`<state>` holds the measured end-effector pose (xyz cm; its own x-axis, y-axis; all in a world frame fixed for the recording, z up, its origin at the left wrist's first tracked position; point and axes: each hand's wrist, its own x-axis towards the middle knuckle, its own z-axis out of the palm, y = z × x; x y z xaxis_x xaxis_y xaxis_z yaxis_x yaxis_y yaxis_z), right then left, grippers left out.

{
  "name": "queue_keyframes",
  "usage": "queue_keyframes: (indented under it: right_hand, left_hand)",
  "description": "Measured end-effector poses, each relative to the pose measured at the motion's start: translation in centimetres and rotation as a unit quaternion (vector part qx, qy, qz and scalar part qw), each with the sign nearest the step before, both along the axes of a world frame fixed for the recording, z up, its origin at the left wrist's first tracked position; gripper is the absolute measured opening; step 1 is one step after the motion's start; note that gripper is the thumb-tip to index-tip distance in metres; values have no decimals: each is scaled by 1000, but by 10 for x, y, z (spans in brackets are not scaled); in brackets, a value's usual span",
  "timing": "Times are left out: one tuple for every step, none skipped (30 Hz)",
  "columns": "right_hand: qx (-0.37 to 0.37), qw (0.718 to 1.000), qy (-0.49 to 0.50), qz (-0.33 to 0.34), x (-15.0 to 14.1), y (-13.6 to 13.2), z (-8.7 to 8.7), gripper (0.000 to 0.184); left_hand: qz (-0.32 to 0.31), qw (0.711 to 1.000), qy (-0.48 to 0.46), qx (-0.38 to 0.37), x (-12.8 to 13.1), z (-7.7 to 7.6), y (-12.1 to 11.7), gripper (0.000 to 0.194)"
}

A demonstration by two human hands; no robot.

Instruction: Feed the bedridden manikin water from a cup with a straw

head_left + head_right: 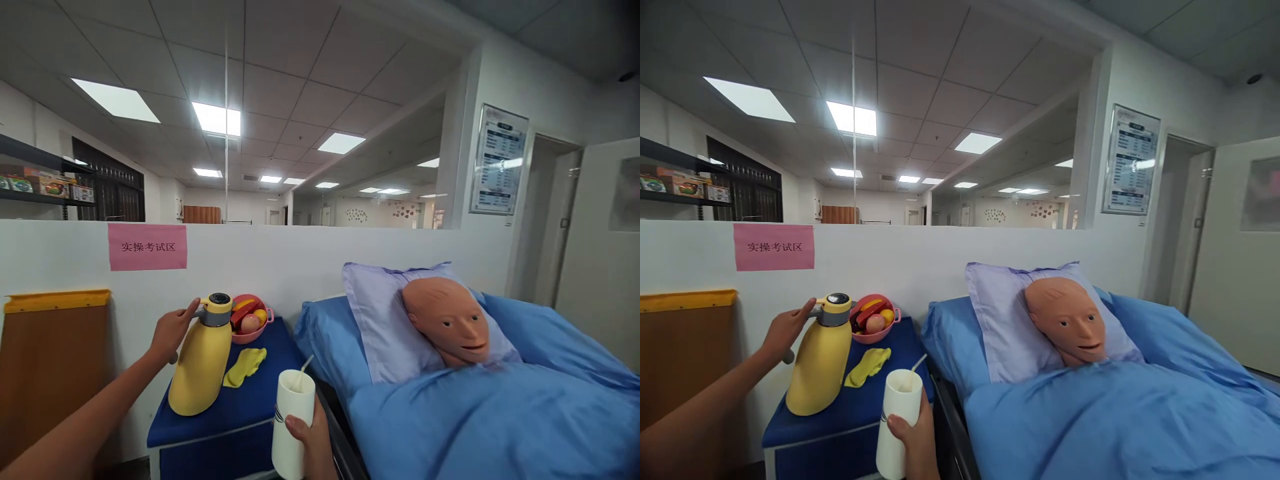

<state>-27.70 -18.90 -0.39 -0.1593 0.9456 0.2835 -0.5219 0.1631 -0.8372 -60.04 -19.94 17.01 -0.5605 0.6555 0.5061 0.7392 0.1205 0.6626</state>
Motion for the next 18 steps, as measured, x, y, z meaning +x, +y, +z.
queue_keyframes:
  right_hand:
    - [16,1000,-16,12,8,-7,7,79]
    - [34,999,-31,26,17,-15,13,78]
    - [49,997,-42,34,26,-23,18,76]
    - [58,996,-47,39,35,-31,22,74]
    - [61,996,-46,42,44,-39,25,72]
    - [58,996,-40,45,53,-47,28,72]
    - [54,997,-32,47,62,-55,30,72]
    - [52,997,-26,46,70,-63,33,71]
    - [53,997,-24,44,78,-70,35,70]
    - [59,997,-26,41,86,-76,38,68]
    - [69,997,-29,37,93,-81,41,65]
    - [79,996,-33,35,100,-86,44,63]
    - [89,995,-35,37,106,-90,47,61]
    - [98,994,-33,39,111,-93,50,60]
    - [105,993,-27,37,116,-96,53,60]
    - [111,993,-19,34,121,-98,56,60]
    - [119,992,-12,31,125,-101,58,61]
    - [130,991,-5,28,129,-103,60,62]
  left_hand:
    - [-7,1000,20,-5,11,10,-5,73]
    - [-15,999,36,-12,23,20,-10,74]
    - [-24,998,51,-19,37,31,-16,75]
    - [-35,997,64,-30,52,42,-22,75]
    - [-48,995,79,-39,68,52,-28,76]
    - [-62,992,95,-49,85,62,-36,76]
    - [-74,989,113,-61,103,71,-44,76]
    - [-83,986,131,-69,121,80,-53,76]
    - [-92,982,148,-77,139,89,-62,75]
    - [-101,978,163,-84,156,98,-72,75]
    - [-110,974,179,-89,173,106,-80,74]
    - [-120,969,193,-95,189,115,-89,74]
    - [-128,965,206,-101,203,123,-96,74]
    - [-135,960,219,-108,217,131,-103,74]
    - [-142,955,232,-119,229,137,-108,75]
    - [-150,950,243,-130,239,143,-113,75]
    - [-158,944,253,-142,248,147,-116,76]
    - [-167,938,262,-155,256,150,-119,76]
